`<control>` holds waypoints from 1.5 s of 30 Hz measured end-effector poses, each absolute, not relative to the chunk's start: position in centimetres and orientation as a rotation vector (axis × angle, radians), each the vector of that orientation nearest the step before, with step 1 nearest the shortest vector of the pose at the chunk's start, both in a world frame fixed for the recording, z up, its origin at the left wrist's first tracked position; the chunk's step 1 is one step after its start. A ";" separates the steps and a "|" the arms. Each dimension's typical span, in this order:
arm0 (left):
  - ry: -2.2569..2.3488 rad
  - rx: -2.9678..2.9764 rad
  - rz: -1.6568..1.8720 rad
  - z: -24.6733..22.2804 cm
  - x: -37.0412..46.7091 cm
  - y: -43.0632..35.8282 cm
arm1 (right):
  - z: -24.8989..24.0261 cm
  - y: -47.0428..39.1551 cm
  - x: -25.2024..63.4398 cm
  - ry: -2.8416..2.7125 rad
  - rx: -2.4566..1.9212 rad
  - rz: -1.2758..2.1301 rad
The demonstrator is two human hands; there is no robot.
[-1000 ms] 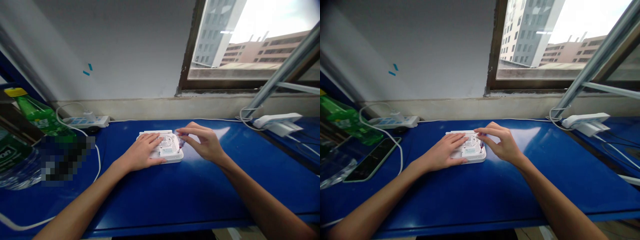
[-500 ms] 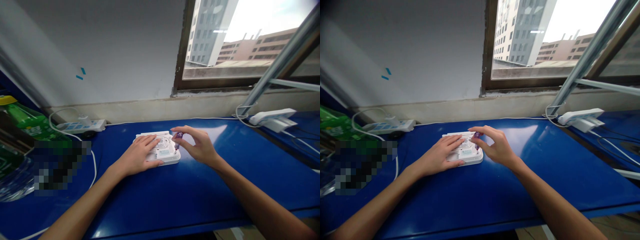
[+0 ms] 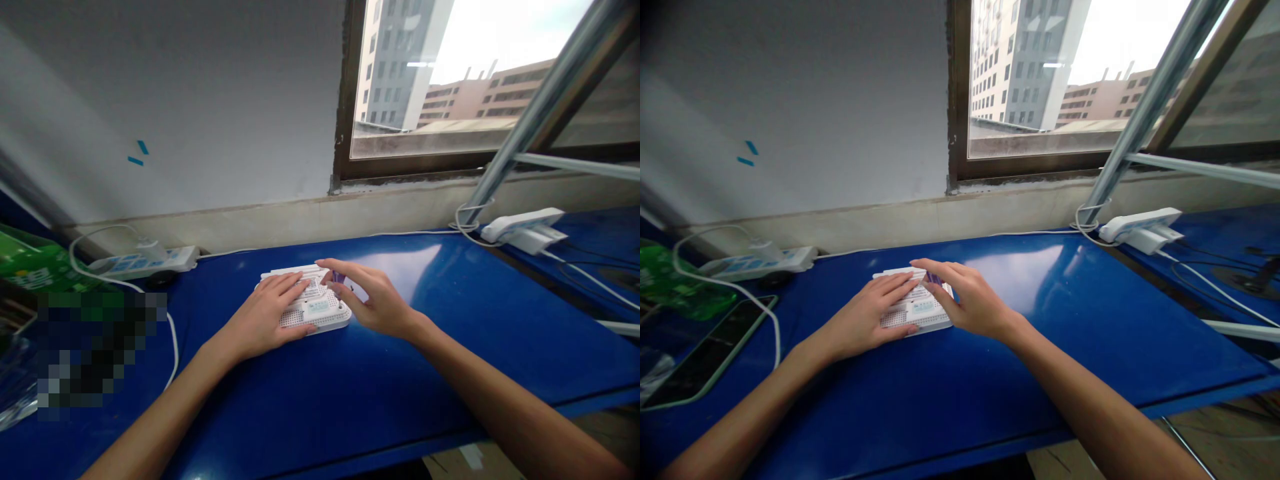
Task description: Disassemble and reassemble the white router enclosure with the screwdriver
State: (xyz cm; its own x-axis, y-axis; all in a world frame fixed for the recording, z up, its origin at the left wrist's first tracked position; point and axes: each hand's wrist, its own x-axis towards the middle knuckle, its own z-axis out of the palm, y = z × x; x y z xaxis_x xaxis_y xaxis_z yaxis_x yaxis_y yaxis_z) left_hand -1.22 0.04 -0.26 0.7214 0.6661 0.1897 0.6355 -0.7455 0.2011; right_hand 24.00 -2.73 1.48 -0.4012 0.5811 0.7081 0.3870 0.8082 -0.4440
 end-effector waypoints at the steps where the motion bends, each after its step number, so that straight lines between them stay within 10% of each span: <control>1: 1.058 2.804 0.381 -0.3 -1.2 0.1 | 1.5 -2.7 24.0 -2.028 -0.724 0.238; 45: 1.058 2.797 0.382 -0.2 -1.4 0.3 | 4.1 -2.7 26.0 -2.019 -0.768 0.264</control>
